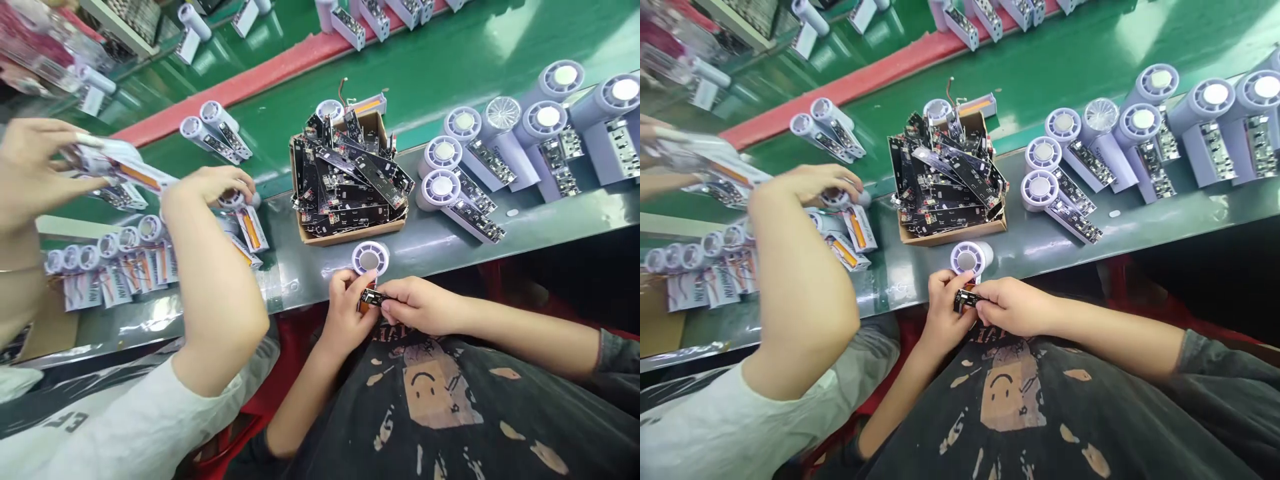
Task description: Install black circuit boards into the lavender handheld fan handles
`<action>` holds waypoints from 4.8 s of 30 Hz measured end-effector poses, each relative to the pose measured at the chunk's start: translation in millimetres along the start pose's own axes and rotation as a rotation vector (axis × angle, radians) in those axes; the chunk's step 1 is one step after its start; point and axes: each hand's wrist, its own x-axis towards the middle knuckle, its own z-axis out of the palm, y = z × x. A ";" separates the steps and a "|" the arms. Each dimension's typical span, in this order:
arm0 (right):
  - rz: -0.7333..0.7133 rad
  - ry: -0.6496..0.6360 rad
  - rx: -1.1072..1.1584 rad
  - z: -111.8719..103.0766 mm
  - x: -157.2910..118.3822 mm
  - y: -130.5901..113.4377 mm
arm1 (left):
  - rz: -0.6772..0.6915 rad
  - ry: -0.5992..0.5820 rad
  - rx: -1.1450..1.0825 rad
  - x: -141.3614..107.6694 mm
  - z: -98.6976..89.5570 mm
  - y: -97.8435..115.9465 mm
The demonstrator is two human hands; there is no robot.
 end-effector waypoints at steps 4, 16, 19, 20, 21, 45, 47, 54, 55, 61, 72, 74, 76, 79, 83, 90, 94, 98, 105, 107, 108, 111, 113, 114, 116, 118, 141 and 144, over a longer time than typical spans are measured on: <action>-0.037 -0.033 -0.161 -2.0 8.0 -12.6 | -0.103 0.064 0.035 0.5 -0.7 -4.5; -0.033 -0.167 0.416 -5.4 40.5 8.1 | -0.245 0.133 0.087 -2.5 -16.5 -12.9; -0.044 -0.174 0.491 -4.1 40.9 15.1 | -0.209 0.118 0.125 1.7 -14.7 -9.9; -0.041 -0.165 0.512 -2.7 40.1 16.7 | -0.197 0.114 0.138 2.8 -14.2 -8.7; -0.036 -0.148 0.530 -0.9 39.0 17.8 | -0.188 0.110 0.147 3.7 -13.8 -7.4; -0.018 0.031 0.351 1.3 21.7 17.3 | -0.024 0.198 0.263 -5.0 -25.4 2.2; -0.120 0.130 0.117 0.3 16.0 14.1 | -0.080 0.228 0.290 -14.3 -19.1 -2.0; -0.153 0.328 -0.121 -2.0 10.5 11.0 | 0.009 0.260 0.352 -12.6 -7.2 -6.8; -0.149 0.344 -0.130 -1.9 10.6 12.0 | 0.056 0.242 0.369 -8.4 -8.1 -5.0; -0.301 0.255 -0.373 1.4 10.7 15.7 | 0.159 0.188 0.378 5.4 -13.6 6.6; -0.340 0.344 -0.657 1.3 24.9 22.2 | -0.045 0.108 0.238 -0.4 -38.3 5.5; -0.390 0.364 -0.756 2.5 23.1 24.7 | -0.095 0.095 0.203 0.2 -40.1 5.2; -0.449 0.413 -0.818 3.0 21.2 28.4 | -0.185 0.090 0.149 0.3 -37.8 5.7; -0.515 0.489 -0.874 1.3 21.5 36.7 | -0.316 0.167 0.032 0.0 -28.7 4.3; -0.577 0.551 -0.950 -2.5 22.7 43.7 | -0.212 0.264 0.080 -0.2 -20.6 2.1; -0.550 0.575 -0.950 -7.0 21.4 43.9 | -0.039 0.124 0.321 0.1 -30.4 7.5; -0.587 0.553 -0.935 -6.8 22.8 45.8 | -0.177 0.140 0.194 -0.9 -30.4 5.1; -0.591 0.541 -0.972 -6.4 22.8 47.1 | -0.345 0.247 0.070 5.2 -28.7 1.3; -0.630 0.602 -1.098 -4.0 17.9 32.4 | -0.356 0.074 -0.014 26.5 -29.0 -1.0; -0.616 0.609 -1.124 -3.6 17.0 27.1 | -0.430 0.098 -0.099 28.7 -22.7 -4.8; -0.601 0.612 -1.131 -3.9 16.8 25.3 | -0.460 0.116 -0.130 29.0 -19.2 -6.7; -0.565 0.615 -1.130 -7.0 16.2 23.2 | -0.497 0.146 -0.208 26.5 -14.3 -9.8; -0.570 0.599 -1.127 -10.8 15.2 23.4 | -0.430 0.121 -0.189 22.8 -19.3 -8.5; -0.582 0.589 -1.133 -13.0 14.6 23.6 | -0.354 0.109 -0.123 21.0 -24.2 -7.2; -0.626 0.575 -1.159 -17.4 13.4 24.1 | -0.108 0.073 0.103 18.3 -36.6 -5.1; -0.703 0.577 -1.190 -21.1 13.1 24.2 | 0.150 0.006 0.347 18.1 -48.2 -5.9; -0.565 0.655 -1.156 -12.6 11.0 31.5 | -0.007 -0.048 0.627 -0.3 -26.0 14.9; -0.519 0.665 -1.150 -10.5 7.6 30.6 | 0.067 -0.009 0.381 4.1 -35.5 7.6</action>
